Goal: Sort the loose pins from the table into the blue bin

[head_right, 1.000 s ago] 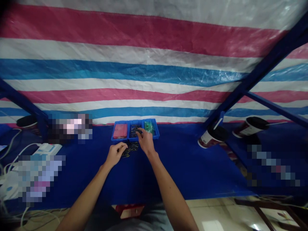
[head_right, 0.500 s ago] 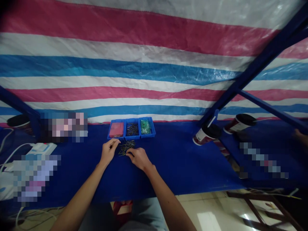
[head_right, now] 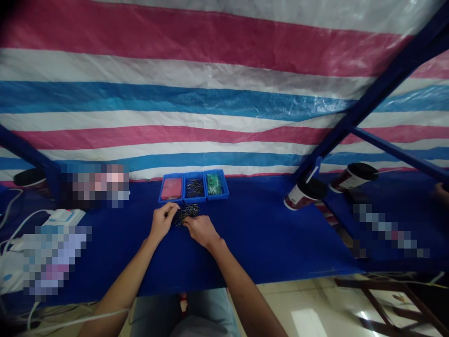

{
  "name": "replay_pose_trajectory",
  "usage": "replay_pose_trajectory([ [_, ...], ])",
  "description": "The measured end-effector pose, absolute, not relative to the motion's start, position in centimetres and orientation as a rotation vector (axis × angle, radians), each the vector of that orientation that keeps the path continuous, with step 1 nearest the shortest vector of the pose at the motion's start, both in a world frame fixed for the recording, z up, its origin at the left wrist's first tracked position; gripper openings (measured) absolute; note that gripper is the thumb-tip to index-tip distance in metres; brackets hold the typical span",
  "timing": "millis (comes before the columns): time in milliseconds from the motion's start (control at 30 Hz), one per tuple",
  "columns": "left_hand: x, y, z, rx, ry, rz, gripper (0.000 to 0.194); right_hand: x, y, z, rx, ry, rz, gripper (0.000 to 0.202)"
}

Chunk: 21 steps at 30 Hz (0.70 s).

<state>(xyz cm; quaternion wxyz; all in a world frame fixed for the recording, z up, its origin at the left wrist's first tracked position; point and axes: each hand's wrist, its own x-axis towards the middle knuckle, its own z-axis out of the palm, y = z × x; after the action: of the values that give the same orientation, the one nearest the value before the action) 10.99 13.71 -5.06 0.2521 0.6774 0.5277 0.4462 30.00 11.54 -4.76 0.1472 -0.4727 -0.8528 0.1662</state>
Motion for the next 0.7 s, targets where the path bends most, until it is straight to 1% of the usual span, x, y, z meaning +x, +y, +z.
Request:
replay_pose_trajectory([
  [100, 11.0, 13.7, -4.9, 1.856, 1.427, 1.206, 0.031, 30.1, 11.8, -4.8, -1.403, -2.435, 0.453, 0.021],
  [367, 11.2, 13.6, -4.8, 1.861, 1.427, 1.175, 0.034, 31.2, 12.0, -5.2, -1.441, -2.381, 0.353, 0.017],
  [567, 11.2, 13.5, -4.7, 1.871, 1.421, 1.16, 0.033, 32.0, 11.7, -5.1, -1.419, -2.342, 0.404, 0.014],
  [700, 11.2, 13.5, -4.8, 1.885, 1.412, 1.129, 0.034, 32.4, 11.5, -4.9, -1.371, -2.285, 0.513, 0.014],
])
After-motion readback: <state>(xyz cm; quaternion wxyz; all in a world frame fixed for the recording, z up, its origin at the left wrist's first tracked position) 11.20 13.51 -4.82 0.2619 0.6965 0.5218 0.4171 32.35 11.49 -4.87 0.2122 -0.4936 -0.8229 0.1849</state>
